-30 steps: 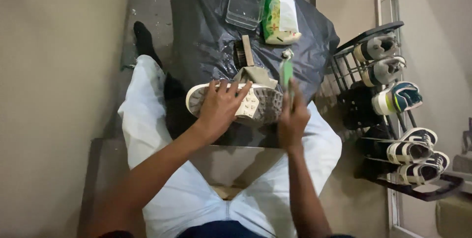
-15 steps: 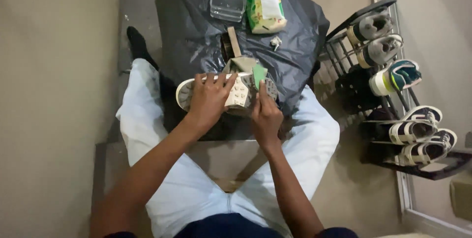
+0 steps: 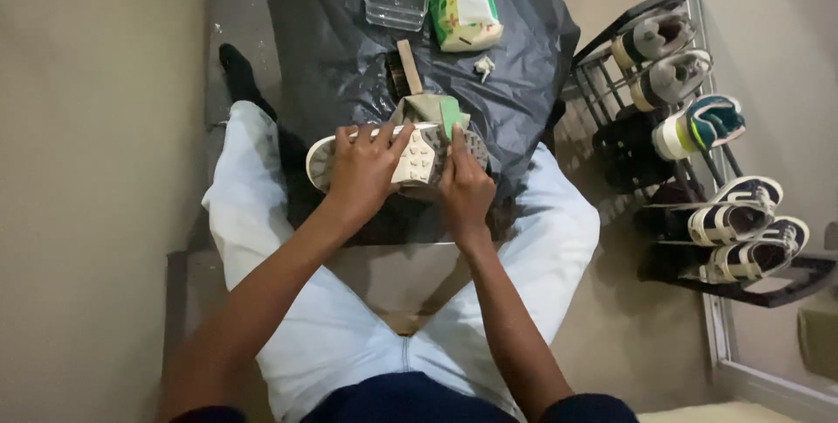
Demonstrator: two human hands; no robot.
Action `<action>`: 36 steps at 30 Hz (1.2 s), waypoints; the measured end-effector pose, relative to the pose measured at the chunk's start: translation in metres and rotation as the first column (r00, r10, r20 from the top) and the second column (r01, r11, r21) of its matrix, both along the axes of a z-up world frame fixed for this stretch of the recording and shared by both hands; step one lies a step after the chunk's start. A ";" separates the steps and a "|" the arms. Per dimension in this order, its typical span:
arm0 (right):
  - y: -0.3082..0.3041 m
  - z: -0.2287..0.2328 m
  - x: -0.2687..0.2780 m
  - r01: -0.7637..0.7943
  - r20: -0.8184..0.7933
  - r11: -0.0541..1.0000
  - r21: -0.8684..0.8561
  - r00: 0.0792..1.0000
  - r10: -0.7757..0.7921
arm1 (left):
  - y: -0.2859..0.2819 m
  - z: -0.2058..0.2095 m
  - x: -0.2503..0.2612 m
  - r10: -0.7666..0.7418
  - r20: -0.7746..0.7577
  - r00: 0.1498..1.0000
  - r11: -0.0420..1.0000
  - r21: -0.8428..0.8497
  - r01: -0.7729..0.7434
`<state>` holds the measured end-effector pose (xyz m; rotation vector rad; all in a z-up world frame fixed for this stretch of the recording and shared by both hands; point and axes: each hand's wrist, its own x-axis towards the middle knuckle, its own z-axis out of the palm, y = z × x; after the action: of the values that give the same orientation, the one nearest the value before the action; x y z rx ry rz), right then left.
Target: The person scrubs a teal and white sneaker with a green brush, focusing on the sole and sides. They rotate the shoe to clean different areas, including the outsole and upper, while seated on the floor.
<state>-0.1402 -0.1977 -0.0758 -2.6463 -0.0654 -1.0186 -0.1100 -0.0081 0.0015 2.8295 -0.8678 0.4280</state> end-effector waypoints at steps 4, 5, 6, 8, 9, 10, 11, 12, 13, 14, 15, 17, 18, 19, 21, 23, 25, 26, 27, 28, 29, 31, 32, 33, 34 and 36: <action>0.008 -0.001 -0.041 0.037 -0.015 0.997 -0.068 0.999 -0.038 | -0.004 -0.004 0.004 0.018 -0.081 0.997 1.000 -0.015 -0.020; 0.009 -0.002 -0.062 0.061 -0.045 0.986 -0.153 0.997 -0.069 | -0.005 -0.006 0.004 0.020 -0.085 0.996 1.000 -0.020 -0.022; 0.012 -0.004 -0.082 0.080 -0.071 0.969 -0.235 0.993 -0.099 | -0.005 -0.008 0.005 0.024 -0.087 0.996 0.999 -0.023 -0.026; 0.009 -0.008 -0.089 0.057 -0.084 0.985 -0.161 0.994 -0.071 | -0.002 -0.006 0.004 0.013 -0.082 0.997 1.000 -0.012 -0.014; 0.008 -0.011 -0.094 0.035 -0.098 0.996 -0.085 0.994 -0.043 | -0.002 -0.006 0.003 -0.001 -0.080 0.997 1.000 -0.001 0.001; 0.009 -0.008 -0.077 0.046 -0.103 0.996 -0.082 0.993 -0.054 | 0.000 -0.005 0.002 -0.012 -0.085 0.996 1.000 0.002 0.013; 0.009 -0.004 -0.060 0.023 -0.080 1.000 -0.020 0.997 -0.025 | 0.001 -0.004 0.000 -0.013 -0.100 0.995 1.000 -0.003 0.013; 0.008 0.000 -0.040 -0.004 -0.051 0.999 0.039 0.999 0.006 | 0.003 -0.003 0.000 -0.011 -0.112 0.994 1.000 -0.010 0.010; 0.005 -0.004 -0.028 0.004 -0.052 0.999 0.041 0.999 -0.002 | 0.001 -0.007 -0.001 -0.018 -0.113 0.993 1.000 -0.008 0.017; 0.002 -0.007 -0.010 0.018 -0.034 0.999 0.030 0.999 -0.017 | 0.000 -0.011 0.001 -0.002 -0.099 0.995 1.000 0.006 0.002; 0.000 -0.010 0.008 0.033 -0.016 0.999 0.019 0.999 -0.032 | 0.000 -0.014 0.002 0.014 -0.085 0.996 1.000 0.019 -0.013; 0.003 -0.006 -0.003 0.045 -0.015 0.999 -0.020 0.999 -0.045 | -0.002 -0.012 0.005 0.031 -0.096 0.995 1.000 0.003 -0.031; 0.005 -0.004 -0.012 0.063 -0.027 0.997 -0.054 0.998 -0.065 | -0.002 -0.012 0.004 0.041 -0.122 0.992 0.999 -0.007 -0.042; 0.008 -0.002 -0.037 0.063 -0.027 0.996 -0.056 0.998 -0.065 | -0.003 -0.012 0.003 0.041 -0.122 0.992 0.999 -0.009 -0.042; 0.015 0.003 -0.082 0.088 -0.100 0.985 -0.152 0.990 -0.103 | -0.005 -0.013 0.003 0.055 -0.118 0.991 0.999 0.004 -0.055; 0.014 -0.006 -0.090 0.074 -0.088 0.991 -0.109 0.993 -0.084 | -0.003 -0.014 0.005 0.038 -0.134 0.990 0.999 0.006 -0.038; 0.012 -0.013 -0.080 0.071 -0.090 0.996 -0.060 0.993 -0.077 | 0.001 -0.017 0.001 0.010 -0.164 0.986 1.000 0.015 -0.008; 0.010 -0.015 -0.063 0.075 -0.042 0.992 -0.099 0.996 -0.080 | 0.001 -0.017 0.001 0.005 -0.122 0.992 1.000 0.015 -0.003; 0.007 -0.016 -0.045 0.081 0.006 0.987 -0.137 0.997 -0.081 | 0.002 -0.018 0.001 -0.001 -0.080 0.997 1.000 0.015 0.002; 0.009 -0.011 -0.028 0.081 0.012 0.987 -0.135 0.997 -0.080 | 0.001 -0.021 0.001 0.000 -0.074 0.997 1.000 0.016 0.001; 0.012 -0.004 -0.012 0.064 0.031 0.991 -0.114 0.998 -0.061 | 0.000 -0.023 0.001 0.013 -0.066 0.998 1.000 0.028 -0.011; 0.015 0.000 0.009 0.039 0.059 0.995 -0.096 0.998 -0.033 | 0.000 -0.023 0.003 0.035 -0.050 0.998 0.999 0.037 -0.033; 0.014 -0.003 0.008 0.068 0.067 0.984 -0.165 0.996 -0.057 | 0.000 -0.022 0.002 0.035 -0.045 0.998 0.999 0.013 -0.035; 0.013 -0.006 0.008 0.096 0.076 0.967 -0.234 0.994 -0.081 | -0.001 -0.021 0.002 0.036 -0.040 0.999 0.999 -0.010 -0.037; 0.019 0.001 -0.018 0.099 0.072 0.967 -0.236 0.994 -0.084 | -0.001 -0.018 0.001 0.033 -0.044 0.999 0.999 -0.012 -0.033; 0.029 0.014 -0.065 -0.009 -0.109 0.997 -0.072 0.994 0.001 | -0.004 -0.013 0.001 0.065 -0.035 0.997 0.998 -0.017 -0.065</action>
<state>-0.2055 -0.1684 -0.0621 -2.7606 -0.0868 -0.8847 -0.1089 -0.0116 -0.0116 2.8466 -0.7636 0.3921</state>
